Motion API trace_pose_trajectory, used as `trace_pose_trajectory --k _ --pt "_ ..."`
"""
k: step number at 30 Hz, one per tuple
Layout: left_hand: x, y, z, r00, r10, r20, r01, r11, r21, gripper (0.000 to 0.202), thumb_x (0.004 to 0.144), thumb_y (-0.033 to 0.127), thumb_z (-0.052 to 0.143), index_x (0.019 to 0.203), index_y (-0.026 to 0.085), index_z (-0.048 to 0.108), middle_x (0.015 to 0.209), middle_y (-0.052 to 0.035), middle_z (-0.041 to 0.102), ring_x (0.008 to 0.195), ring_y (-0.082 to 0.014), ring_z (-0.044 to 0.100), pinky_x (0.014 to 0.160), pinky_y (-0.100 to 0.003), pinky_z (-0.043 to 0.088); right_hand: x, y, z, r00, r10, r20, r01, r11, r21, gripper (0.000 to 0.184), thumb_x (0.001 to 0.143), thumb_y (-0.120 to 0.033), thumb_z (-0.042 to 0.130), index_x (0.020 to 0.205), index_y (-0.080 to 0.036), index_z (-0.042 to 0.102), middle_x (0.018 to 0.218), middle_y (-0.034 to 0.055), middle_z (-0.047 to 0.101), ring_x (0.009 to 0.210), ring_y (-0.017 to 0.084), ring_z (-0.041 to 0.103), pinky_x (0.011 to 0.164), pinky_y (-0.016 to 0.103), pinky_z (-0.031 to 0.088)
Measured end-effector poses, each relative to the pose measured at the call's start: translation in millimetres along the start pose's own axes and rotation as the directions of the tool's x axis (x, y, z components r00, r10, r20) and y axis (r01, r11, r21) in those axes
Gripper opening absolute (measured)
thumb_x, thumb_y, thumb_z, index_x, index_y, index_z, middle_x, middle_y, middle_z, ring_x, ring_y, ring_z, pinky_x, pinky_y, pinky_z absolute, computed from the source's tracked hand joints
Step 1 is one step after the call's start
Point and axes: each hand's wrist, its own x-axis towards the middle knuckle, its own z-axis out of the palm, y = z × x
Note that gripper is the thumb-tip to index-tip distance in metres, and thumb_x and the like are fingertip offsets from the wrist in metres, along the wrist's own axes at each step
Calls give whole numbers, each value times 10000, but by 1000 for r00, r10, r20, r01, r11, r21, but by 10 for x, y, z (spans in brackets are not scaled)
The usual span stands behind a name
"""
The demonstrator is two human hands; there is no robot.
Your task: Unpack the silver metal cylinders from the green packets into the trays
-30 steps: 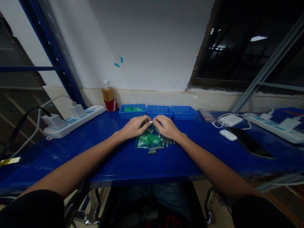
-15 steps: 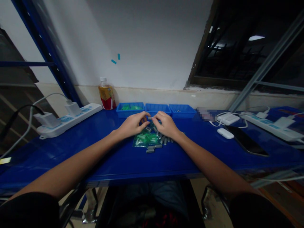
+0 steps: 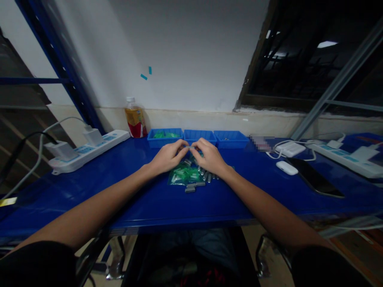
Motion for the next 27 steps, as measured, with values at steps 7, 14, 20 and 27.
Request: trace_pose_trajectory --k 7,14,20,27 --pt "-14 -1 3 998 34 -44 -33 999 31 211 916 305 438 1037 159 529 825 -41 627 720 -150 581 657 -268 431 2 5 0 999 -14 51 13 999 29 211 946 -286 398 849 -190 559 789 38 549 795 181 536 743 309 413" --pt "14 37 36 996 -80 -39 77 994 -75 327 957 352 327 807 160 546 709 -10 626 652 -143 580 653 -261 411 5 -14 -4 999 -35 3 35 999 8 142 896 -236 484 1026 -196 524 913 58 551 829 191 540 763 315 429" --pt "20 57 82 991 -126 -38 118 979 -163 326 942 389 341 935 147 559 735 -18 632 672 -147 589 650 -261 437 20 10 -10 1000 -9 -18 9 1000 3 144 923 -270 448 947 -187 563 908 63 526 864 194 536 773 315 428" --pt "10 81 72 994 -40 -106 27 992 -125 224 889 319 473 1017 145 531 804 -38 646 693 -136 592 631 -242 430 24 59 16 1000 -10 20 10 1000 13 277 963 -279 338 797 -184 539 784 35 493 795 172 522 744 301 418"
